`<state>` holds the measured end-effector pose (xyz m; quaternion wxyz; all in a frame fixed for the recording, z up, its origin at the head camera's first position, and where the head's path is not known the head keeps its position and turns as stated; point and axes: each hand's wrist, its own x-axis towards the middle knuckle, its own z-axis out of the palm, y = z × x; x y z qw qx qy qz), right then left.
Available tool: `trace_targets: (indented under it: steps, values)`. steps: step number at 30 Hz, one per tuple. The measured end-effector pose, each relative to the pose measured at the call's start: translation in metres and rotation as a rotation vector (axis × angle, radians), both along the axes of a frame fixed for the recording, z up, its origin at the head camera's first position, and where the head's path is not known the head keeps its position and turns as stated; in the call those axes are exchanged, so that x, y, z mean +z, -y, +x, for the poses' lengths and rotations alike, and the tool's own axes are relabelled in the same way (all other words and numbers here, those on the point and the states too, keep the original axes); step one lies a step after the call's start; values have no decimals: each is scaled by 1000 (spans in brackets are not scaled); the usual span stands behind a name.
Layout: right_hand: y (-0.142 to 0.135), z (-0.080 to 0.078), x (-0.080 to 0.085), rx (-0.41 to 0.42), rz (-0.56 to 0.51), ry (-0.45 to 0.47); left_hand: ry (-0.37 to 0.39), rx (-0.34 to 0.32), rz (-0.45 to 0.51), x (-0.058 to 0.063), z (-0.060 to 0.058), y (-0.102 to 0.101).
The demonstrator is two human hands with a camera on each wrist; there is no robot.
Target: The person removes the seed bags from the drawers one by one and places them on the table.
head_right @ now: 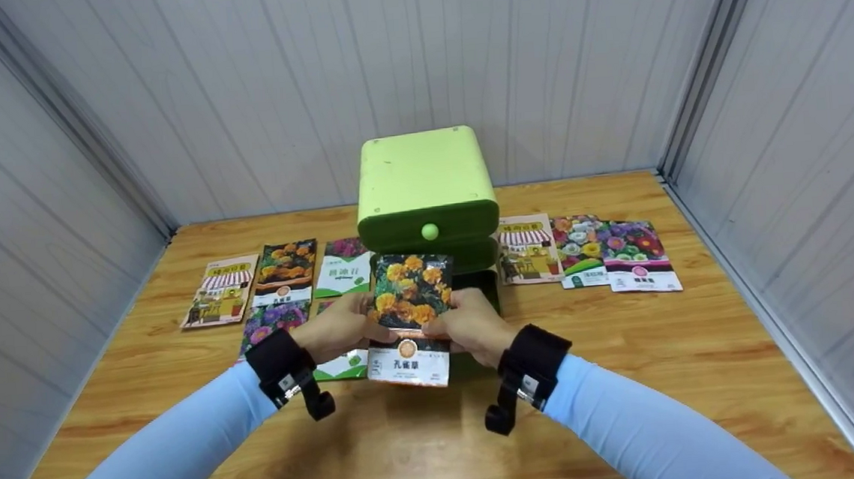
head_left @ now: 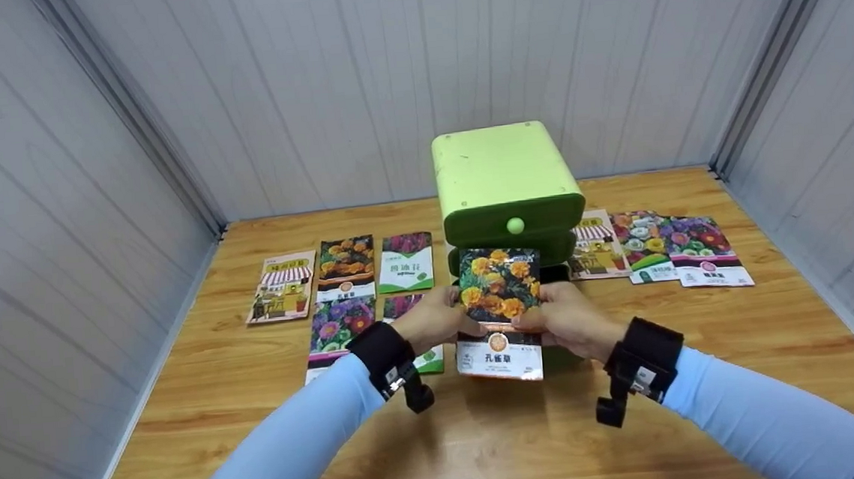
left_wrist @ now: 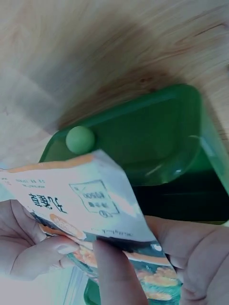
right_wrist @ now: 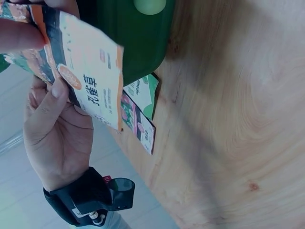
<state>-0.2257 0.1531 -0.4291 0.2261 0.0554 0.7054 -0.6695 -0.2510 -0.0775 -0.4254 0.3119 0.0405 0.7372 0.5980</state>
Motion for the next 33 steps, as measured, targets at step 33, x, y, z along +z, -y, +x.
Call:
trace_targets:
  steps: [33]
  values:
    - [-11, -5, -20, 169, 209, -357, -146, 195, -146, -1, 3, 136]
